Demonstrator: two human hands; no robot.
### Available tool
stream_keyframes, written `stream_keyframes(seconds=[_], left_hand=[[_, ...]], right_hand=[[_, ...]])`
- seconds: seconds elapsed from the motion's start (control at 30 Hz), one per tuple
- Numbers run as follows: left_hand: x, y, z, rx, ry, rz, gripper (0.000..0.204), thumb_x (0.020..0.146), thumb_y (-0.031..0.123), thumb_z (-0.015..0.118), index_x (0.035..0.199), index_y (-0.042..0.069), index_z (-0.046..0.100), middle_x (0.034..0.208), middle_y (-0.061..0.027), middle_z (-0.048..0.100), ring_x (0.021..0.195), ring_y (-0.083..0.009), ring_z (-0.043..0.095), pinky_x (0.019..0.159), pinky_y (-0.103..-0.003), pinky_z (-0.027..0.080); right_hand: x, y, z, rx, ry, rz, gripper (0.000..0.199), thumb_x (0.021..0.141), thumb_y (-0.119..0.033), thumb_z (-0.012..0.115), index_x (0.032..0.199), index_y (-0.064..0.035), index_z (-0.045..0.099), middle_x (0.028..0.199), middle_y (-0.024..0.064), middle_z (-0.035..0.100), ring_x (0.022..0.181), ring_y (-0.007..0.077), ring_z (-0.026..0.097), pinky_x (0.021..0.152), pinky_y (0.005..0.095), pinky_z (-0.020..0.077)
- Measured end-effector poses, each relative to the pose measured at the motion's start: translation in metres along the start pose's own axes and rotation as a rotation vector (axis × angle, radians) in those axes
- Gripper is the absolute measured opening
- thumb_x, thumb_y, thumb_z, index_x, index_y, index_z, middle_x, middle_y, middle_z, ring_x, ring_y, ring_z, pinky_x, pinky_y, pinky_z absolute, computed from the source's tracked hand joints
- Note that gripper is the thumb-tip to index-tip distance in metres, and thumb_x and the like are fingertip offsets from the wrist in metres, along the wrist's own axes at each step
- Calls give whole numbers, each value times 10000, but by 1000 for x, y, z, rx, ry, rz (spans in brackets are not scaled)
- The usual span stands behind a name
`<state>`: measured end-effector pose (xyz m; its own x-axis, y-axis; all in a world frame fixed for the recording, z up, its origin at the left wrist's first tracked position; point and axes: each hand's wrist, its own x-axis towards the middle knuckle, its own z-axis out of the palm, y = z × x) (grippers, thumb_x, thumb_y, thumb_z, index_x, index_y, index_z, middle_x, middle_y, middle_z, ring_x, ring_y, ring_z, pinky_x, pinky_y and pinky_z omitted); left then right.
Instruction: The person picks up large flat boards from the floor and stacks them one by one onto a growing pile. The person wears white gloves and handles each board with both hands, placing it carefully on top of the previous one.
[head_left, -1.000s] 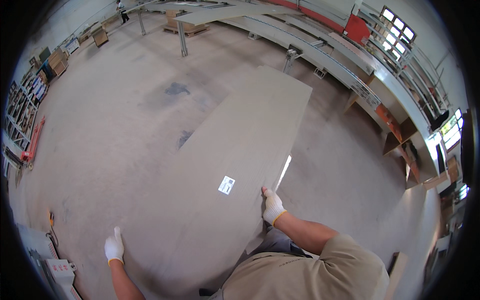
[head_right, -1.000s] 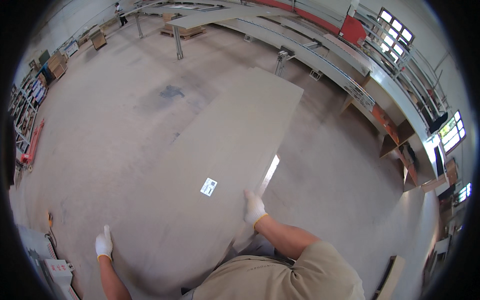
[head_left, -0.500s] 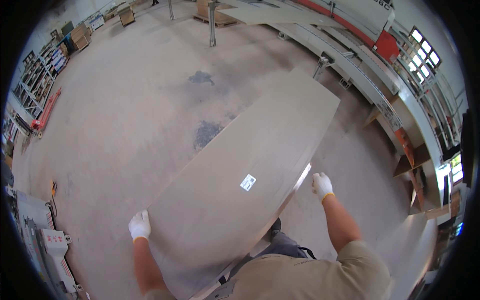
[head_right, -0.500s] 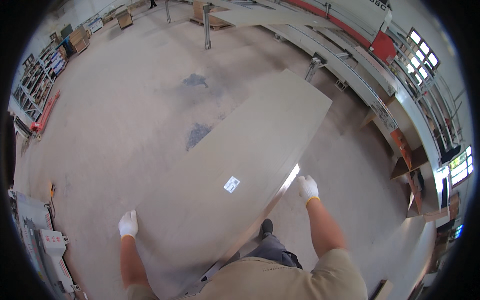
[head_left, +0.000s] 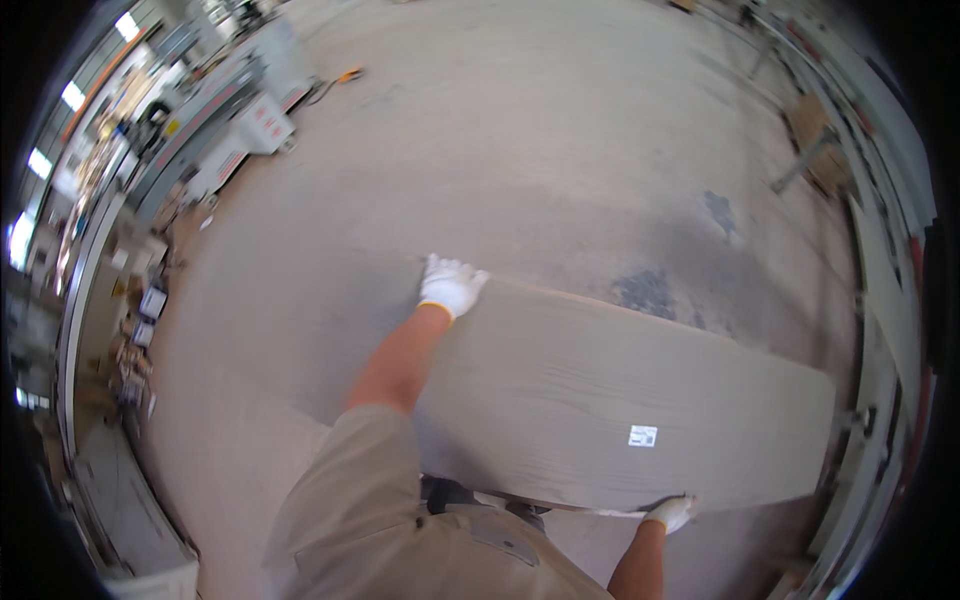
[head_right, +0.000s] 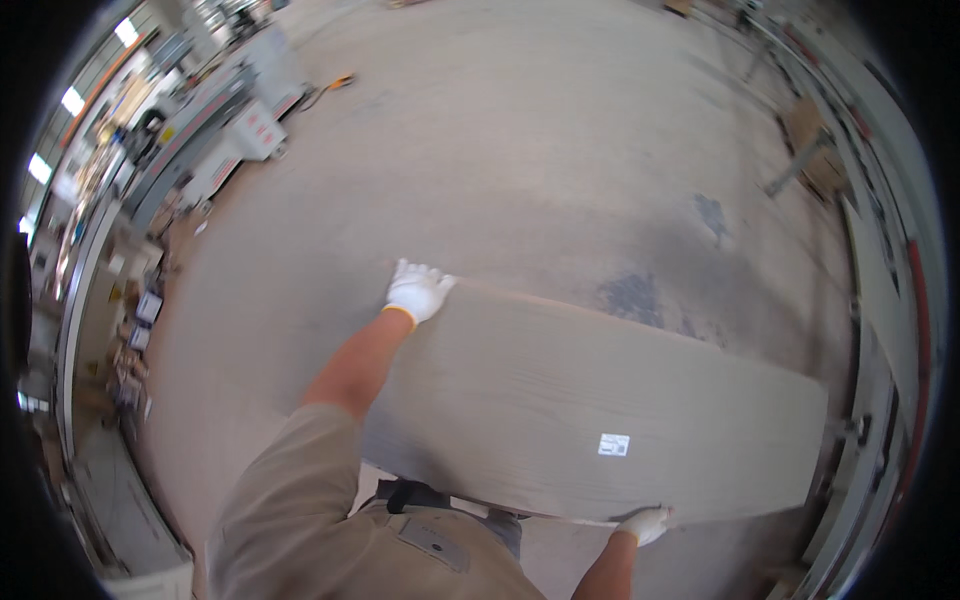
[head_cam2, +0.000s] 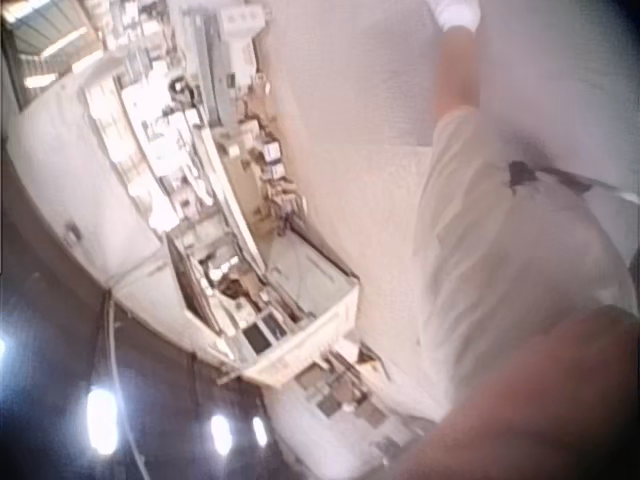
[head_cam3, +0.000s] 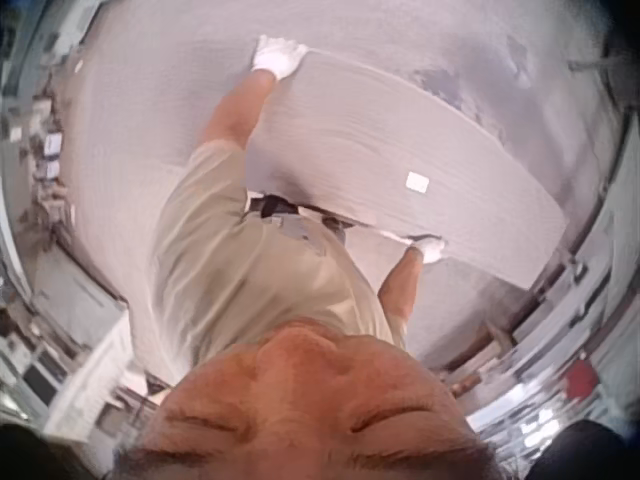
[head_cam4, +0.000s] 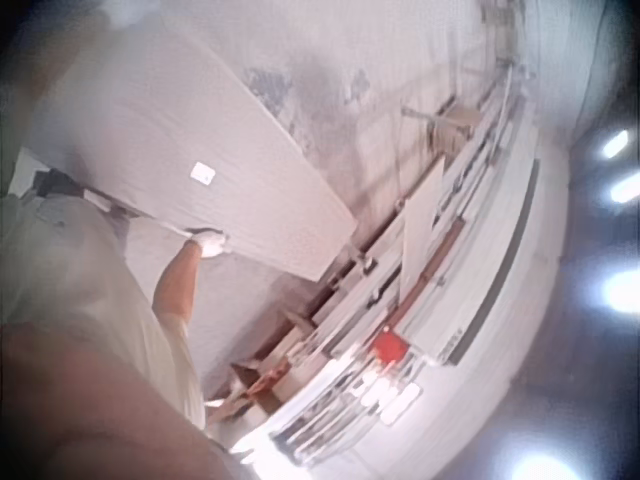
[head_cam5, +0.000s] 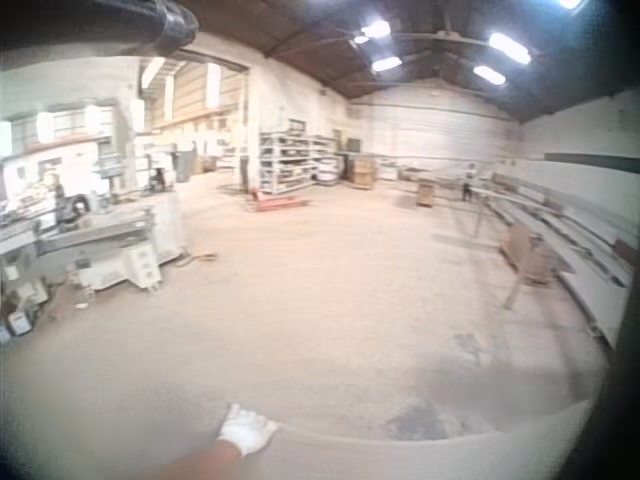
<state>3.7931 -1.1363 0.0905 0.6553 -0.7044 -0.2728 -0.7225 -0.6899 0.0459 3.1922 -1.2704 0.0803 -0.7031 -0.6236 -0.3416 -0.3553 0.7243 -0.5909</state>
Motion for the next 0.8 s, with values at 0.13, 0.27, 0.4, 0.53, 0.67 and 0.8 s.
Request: stream_keyframes(seconds=[0.13,0.27,0.4,0.53,0.67,0.8], left_hand=[[-10,2,-2,51,-25,-41,443,1070,337,296,1306,183,637,1304,-137,643,1287,-310,540,1222,-568,191],[-11,12,4,-55,133,-38,525,1061,461,343,1256,109,679,1267,-128,666,1281,-292,542,1241,-531,154],[-12,14,15,-76,222,-62,516,1056,464,354,1254,117,681,1275,-121,661,1299,-277,522,1248,-524,144],[-10,11,21,-63,231,-45,510,1047,468,366,1250,124,683,1283,-119,655,1312,-273,507,1254,-509,140],[-11,16,8,-98,209,-45,501,1041,468,384,1240,122,687,1274,-117,656,1306,-274,507,1257,-499,141],[-22,6,12,-101,236,-80,505,1044,472,384,1236,118,689,1260,-116,659,1299,-279,507,1258,-503,140]], right_hand=[[-4,-3,-3,103,26,-137,699,1028,-469,415,1370,131,523,1353,305,591,1180,408,620,1010,472,494],[-18,-14,-5,138,16,-143,679,1033,-448,392,1373,125,524,1356,297,592,1179,409,617,1025,458,488],[-15,-20,-2,159,-28,-122,667,1033,-429,384,1392,118,515,1384,294,576,1211,391,605,1035,453,482],[63,35,-4,-111,16,-171,608,1021,-437,442,1318,68,606,1312,255,637,1162,381,632,989,470,501],[76,49,8,-172,140,-180,643,983,-499,529,1241,80,636,1186,312,677,1072,456,663,914,549,523],[61,43,12,3,89,-231,627,984,-484,545,1238,82,631,1192,327,667,1074,466,656,929,548,512]])
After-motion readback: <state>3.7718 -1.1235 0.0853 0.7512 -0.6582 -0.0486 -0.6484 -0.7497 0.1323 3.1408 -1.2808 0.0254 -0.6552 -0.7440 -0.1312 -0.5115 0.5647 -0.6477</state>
